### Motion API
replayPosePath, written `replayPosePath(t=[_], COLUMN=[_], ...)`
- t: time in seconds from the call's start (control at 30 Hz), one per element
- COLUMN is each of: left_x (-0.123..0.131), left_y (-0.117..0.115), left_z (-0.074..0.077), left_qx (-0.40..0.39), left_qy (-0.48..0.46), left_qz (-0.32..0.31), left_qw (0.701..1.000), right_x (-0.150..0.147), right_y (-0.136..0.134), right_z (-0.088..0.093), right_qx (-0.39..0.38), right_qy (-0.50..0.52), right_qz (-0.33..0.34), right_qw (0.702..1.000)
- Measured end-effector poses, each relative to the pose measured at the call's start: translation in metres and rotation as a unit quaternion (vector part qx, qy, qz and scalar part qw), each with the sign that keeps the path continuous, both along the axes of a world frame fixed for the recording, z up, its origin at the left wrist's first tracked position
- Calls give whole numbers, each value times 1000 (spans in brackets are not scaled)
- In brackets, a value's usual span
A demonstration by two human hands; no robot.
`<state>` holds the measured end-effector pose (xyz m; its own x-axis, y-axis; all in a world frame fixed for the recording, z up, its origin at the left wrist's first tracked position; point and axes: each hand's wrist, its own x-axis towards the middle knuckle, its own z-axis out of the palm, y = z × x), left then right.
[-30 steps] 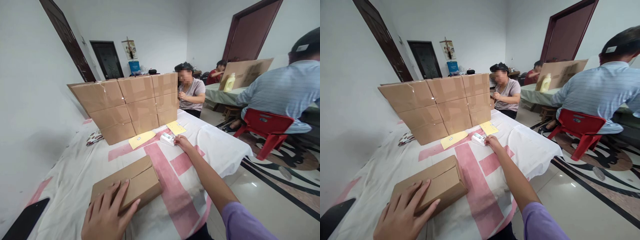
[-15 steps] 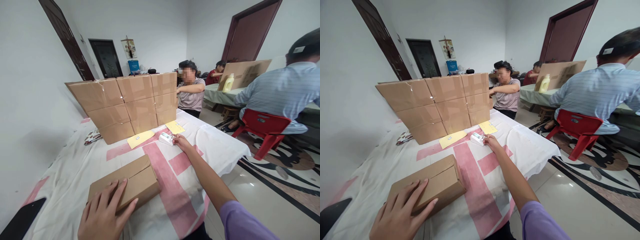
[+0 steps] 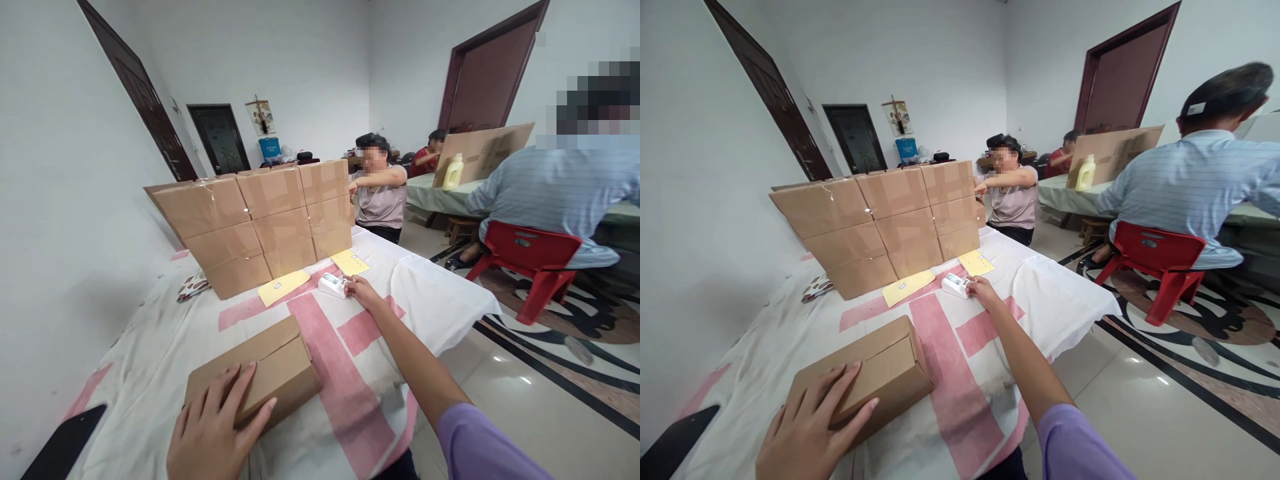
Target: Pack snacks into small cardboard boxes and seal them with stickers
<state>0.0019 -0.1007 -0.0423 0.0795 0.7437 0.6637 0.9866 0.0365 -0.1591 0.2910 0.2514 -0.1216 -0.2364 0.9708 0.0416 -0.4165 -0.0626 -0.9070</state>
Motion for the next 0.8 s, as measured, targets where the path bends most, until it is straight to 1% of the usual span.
replayPosePath(t=[0.17,0.33,0.6,0.8], left_x=[7,9,16,19], left_y=[0,-1,-2,-3], left_z=[4,7,16,16], left_qx=[14,18,3,2], left_qy=[-21,-8,-20,-44], left_qz=[17,13,29,31], left_qw=[1000,1000,999,999], right_x=[1,1,-3,3], right_y=[0,1,3,-10], right_z=[1,2,0,2], right_qx=[4,-9,-25,3], right_qy=[-7,-17,-27,11], right_qz=[9,14,-23,-37], right_qw=[1000,1000,999,999])
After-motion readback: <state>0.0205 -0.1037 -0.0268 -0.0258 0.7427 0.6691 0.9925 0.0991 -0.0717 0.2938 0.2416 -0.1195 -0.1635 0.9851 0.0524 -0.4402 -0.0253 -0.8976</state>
